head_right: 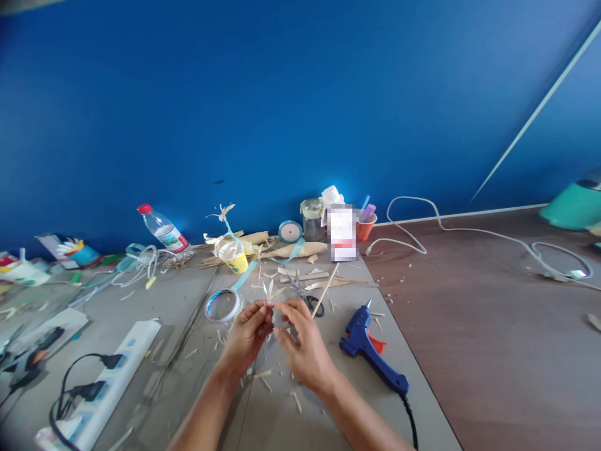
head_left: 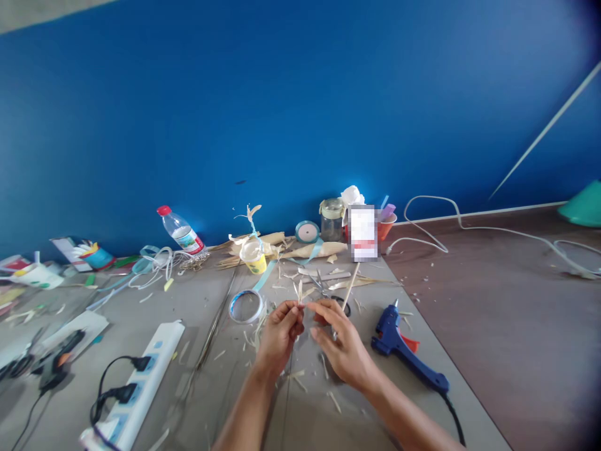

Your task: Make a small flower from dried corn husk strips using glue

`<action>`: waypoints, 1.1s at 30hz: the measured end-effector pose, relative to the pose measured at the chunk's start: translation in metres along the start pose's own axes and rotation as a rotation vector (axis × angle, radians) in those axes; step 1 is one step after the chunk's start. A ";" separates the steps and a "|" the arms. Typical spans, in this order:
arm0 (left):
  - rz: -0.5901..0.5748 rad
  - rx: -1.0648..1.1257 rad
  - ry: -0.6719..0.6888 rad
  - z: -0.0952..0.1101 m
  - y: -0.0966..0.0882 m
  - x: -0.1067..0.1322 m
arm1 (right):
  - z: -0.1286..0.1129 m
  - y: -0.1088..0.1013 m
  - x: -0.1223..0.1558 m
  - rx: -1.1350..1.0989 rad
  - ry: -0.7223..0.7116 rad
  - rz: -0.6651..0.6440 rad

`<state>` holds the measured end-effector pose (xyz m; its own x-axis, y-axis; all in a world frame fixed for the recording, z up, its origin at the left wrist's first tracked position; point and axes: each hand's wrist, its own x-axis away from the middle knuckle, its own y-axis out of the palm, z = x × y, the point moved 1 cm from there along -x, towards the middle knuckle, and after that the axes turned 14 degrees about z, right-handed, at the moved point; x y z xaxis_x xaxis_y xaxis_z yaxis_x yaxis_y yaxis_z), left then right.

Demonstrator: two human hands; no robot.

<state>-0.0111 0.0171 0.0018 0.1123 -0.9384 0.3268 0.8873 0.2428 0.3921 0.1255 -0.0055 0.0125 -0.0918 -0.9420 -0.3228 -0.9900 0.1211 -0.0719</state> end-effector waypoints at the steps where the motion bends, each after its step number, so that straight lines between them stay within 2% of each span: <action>1: -0.005 -0.009 0.002 -0.001 0.000 0.000 | 0.000 0.001 0.001 0.024 -0.041 -0.023; 5: -0.027 -0.060 0.053 -0.003 -0.001 0.000 | 0.001 0.005 0.004 0.103 -0.161 -0.077; 9: 0.001 -0.129 0.127 -0.004 -0.001 -0.001 | 0.001 0.008 0.007 0.157 -0.238 -0.075; 13: 0.010 -0.071 0.094 -0.002 0.000 0.000 | -0.002 0.007 0.009 0.138 -0.276 -0.101; 15: 0.001 -0.036 0.063 0.000 0.000 0.001 | -0.003 0.005 0.008 0.128 -0.252 -0.054; 20: -0.001 0.046 0.010 0.002 0.000 0.001 | -0.003 -0.002 0.001 0.112 -0.194 0.159; 26: 0.015 0.068 -0.010 0.004 -0.002 0.001 | -0.002 -0.003 0.002 0.146 -0.106 0.112; 33: 0.011 -0.010 0.046 0.004 -0.003 -0.002 | 0.005 -0.002 0.002 0.186 -0.069 0.103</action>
<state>-0.0161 0.0187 0.0034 0.1421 -0.9462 0.2909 0.8902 0.2506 0.3804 0.1274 -0.0061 0.0072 -0.1778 -0.8989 -0.4004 -0.9385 0.2772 -0.2057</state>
